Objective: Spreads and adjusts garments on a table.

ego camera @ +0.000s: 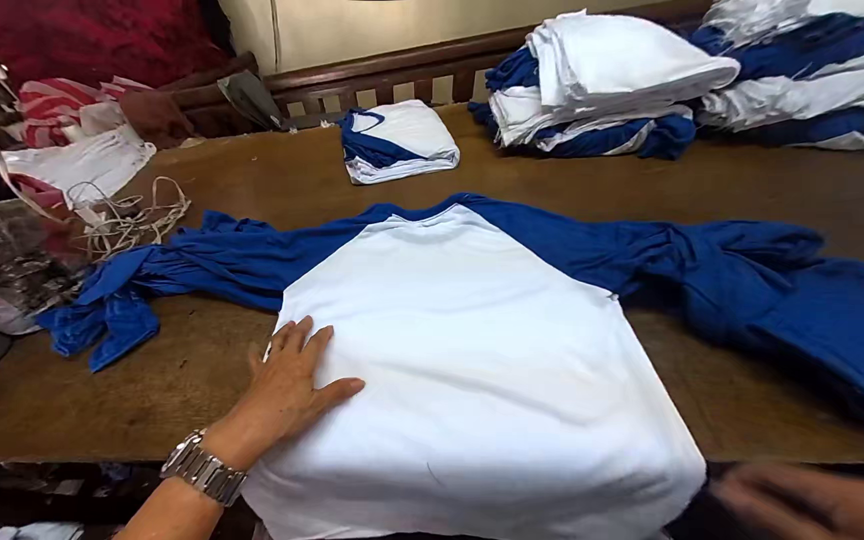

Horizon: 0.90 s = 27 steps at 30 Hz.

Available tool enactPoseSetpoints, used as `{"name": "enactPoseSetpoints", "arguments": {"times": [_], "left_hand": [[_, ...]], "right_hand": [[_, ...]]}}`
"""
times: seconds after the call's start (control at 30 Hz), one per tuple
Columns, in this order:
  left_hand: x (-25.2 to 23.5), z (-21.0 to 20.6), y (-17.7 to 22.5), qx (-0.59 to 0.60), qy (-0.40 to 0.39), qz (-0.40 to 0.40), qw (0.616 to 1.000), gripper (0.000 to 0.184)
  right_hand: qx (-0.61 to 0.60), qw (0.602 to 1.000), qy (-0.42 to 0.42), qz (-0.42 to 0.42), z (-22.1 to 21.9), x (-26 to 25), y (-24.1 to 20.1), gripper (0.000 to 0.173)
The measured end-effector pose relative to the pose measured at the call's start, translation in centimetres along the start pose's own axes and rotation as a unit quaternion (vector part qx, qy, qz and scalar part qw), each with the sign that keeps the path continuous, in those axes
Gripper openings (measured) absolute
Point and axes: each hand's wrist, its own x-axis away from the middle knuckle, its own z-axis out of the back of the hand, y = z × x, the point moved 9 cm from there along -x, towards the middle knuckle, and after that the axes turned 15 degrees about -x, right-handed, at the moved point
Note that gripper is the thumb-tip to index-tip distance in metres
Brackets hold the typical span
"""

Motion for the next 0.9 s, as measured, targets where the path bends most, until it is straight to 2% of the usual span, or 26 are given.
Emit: {"name": "enactPoseSetpoints", "arguments": {"times": [0.03, 0.1, 0.17, 0.23, 0.3, 0.33, 0.4, 0.47, 0.5, 0.57, 0.6, 0.67, 0.77, 0.83, 0.9], "left_hand": [[-0.9, 0.8, 0.6, 0.022, 0.023, -0.003, 0.999, 0.082], [-3.5, 1.7, 1.2, 0.056, 0.044, -0.004, 0.997, 0.067], [-6.3, 1.0, 0.7, 0.052, 0.020, 0.019, 0.998, 0.066], [-9.1, -0.3, -1.4, 0.018, 0.002, 0.071, 0.997, 0.074], [-11.1, -2.0, -4.6, 0.026, -0.007, 0.125, 0.992, 0.086], [-11.8, -2.5, -5.9, 0.037, -0.014, 0.148, 0.988, 0.092], [-13.6, -2.2, -7.6, 0.032, -0.051, 0.175, 0.983, 0.088], [-15.3, -0.1, -8.1, -0.025, -0.076, 0.170, 0.982, 0.068], [-16.5, 1.6, -7.9, -0.056, -0.074, 0.162, 0.982, 0.058], [-19.0, 4.2, -7.4, -0.109, -0.017, 0.126, 0.986, 0.047], [-20.3, 4.7, -7.1, -0.129, 0.017, 0.094, 0.987, 0.043], [-22.5, 3.5, -7.1, -0.111, 0.034, 0.032, 0.993, 0.037], [-23.5, 0.5, -8.9, 0.006, -0.019, 0.034, 0.999, 0.042], [-23.1, 0.3, -11.2, 0.050, 0.005, 0.038, 0.998, 0.044], [-22.1, 0.4, -13.3, 0.053, 0.038, 0.011, 0.998, 0.047]], "right_hand": [[0.001, 0.997, 0.034, 0.076, 1.2, -1.3, -3.5, 0.033], [0.043, 0.966, 0.124, 0.225, 2.7, -5.0, -9.7, 0.038], [0.068, 0.944, 0.173, 0.272, 2.7, -10.3, -12.1, 0.047], [0.107, 0.947, 0.173, 0.249, 2.3, -15.9, -11.0, 0.057], [0.184, 0.938, 0.202, 0.213, 2.4, -20.2, -7.2, 0.075], [0.202, 0.934, 0.220, 0.197, 2.6, -21.4, -5.5, 0.082], [0.207, 0.926, 0.244, 0.201, 2.8, -22.6, -4.2, 0.085], [0.237, 0.927, 0.220, 0.191, 2.7, -22.5, -4.1, 0.083], [0.261, 0.934, 0.183, 0.163, 3.0, -22.3, -4.9, 0.080], [0.267, 0.957, 0.087, 0.066, 3.9, -22.6, -8.6, 0.065], [0.265, 0.959, 0.087, 0.057, 4.7, -23.4, -11.0, 0.055], [0.264, 0.941, 0.133, 0.167, 6.2, -26.1, -15.1, 0.036], [0.190, 0.900, 0.133, 0.369, 4.3, -30.4, -21.1, 0.032], [0.144, 0.899, 0.093, 0.402, 0.8, -32.9, -24.3, 0.024], [0.109, 0.943, 0.030, 0.314, -3.2, -34.1, -27.5, 0.023]]}}
